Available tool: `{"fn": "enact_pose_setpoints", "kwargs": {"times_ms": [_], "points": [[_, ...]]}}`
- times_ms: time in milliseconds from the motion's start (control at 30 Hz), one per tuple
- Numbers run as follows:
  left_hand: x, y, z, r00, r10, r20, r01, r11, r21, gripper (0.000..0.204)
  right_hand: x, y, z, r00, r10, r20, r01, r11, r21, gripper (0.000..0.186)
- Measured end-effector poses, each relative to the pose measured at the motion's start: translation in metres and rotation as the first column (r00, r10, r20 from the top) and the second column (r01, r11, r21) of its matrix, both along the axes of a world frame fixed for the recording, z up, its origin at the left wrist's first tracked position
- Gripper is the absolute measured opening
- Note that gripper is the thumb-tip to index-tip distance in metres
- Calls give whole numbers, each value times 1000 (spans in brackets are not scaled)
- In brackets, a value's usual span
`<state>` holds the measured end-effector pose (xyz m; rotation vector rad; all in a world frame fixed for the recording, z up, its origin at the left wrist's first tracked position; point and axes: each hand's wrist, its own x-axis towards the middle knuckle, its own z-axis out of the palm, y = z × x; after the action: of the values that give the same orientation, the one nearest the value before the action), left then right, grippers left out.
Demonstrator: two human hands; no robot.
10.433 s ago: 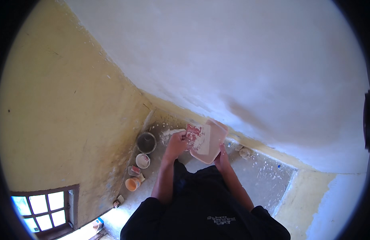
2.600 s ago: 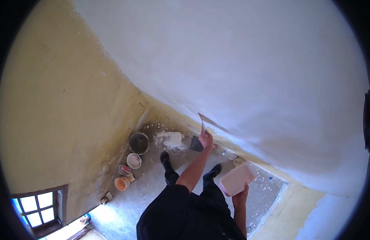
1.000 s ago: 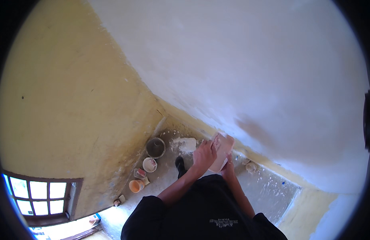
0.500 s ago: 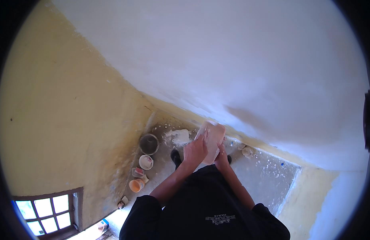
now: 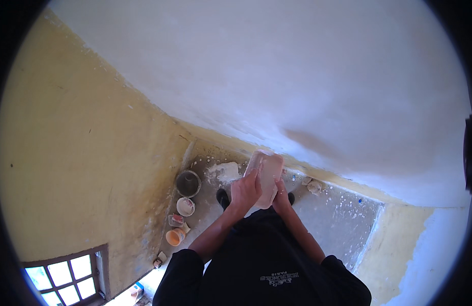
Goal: The person applies a white patching compound to a wall using a putty knife and a plastic tray.
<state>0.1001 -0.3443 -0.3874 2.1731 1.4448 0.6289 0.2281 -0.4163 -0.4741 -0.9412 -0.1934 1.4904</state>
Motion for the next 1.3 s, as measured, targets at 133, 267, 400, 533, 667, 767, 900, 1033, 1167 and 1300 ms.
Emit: {"fn": "enact_pose_setpoints", "kwargs": {"times_ms": [133, 267, 400, 533, 667, 767, 900, 1033, 1167, 1300], "points": [[3, -1, 17, 999, 2, -52, 0, 999, 42, 8, 4, 0, -5, 999, 12, -38, -12, 1000, 4, 58], [7, 5, 13, 995, 84, -61, -81, 995, 60, 13, 3, 2, -1, 1000, -2, 7, 2, 1000, 9, 58], [12, 1, 3, 997, -6, -73, 9, 999, 43, 21, 3, 5, -1, 999, -4, 41, 2, 999, 41, 57], [9, -5, 15, 995, -95, -34, 95, 995, 22, 25, 4, 6, 15, 999, -21, 47, 20, 999, 30, 58], [3, -2, 30, 996, 65, -66, -63, 997, 42, 24, 4, 9, 36, 994, -76, 82, 77, 997, -3, 59], [9, 0, 23, 993, 11, -117, -10, 1000, 13, 21, 5, 10, 34, 997, -68, 26, 66, 997, 47, 58], [15, -9, 20, 991, -120, -62, 124, 989, 79, 19, 5, 10, 19, 996, -79, 41, 76, 995, 61, 59], [14, -6, 22, 997, -76, -14, 77, 996, 52, 20, 8, 10, 12, 996, -85, 34, 82, 993, 85, 60], [11, -1, 26, 995, -84, 56, 82, 996, 45, 17, 6, 10, 13, 998, -68, -12, 69, 991, 112, 59], [15, 2, 28, 997, -51, 49, 51, 999, 14, 13, 7, 10, 9, 997, -71, 2, 70, 992, 108, 58]]}}
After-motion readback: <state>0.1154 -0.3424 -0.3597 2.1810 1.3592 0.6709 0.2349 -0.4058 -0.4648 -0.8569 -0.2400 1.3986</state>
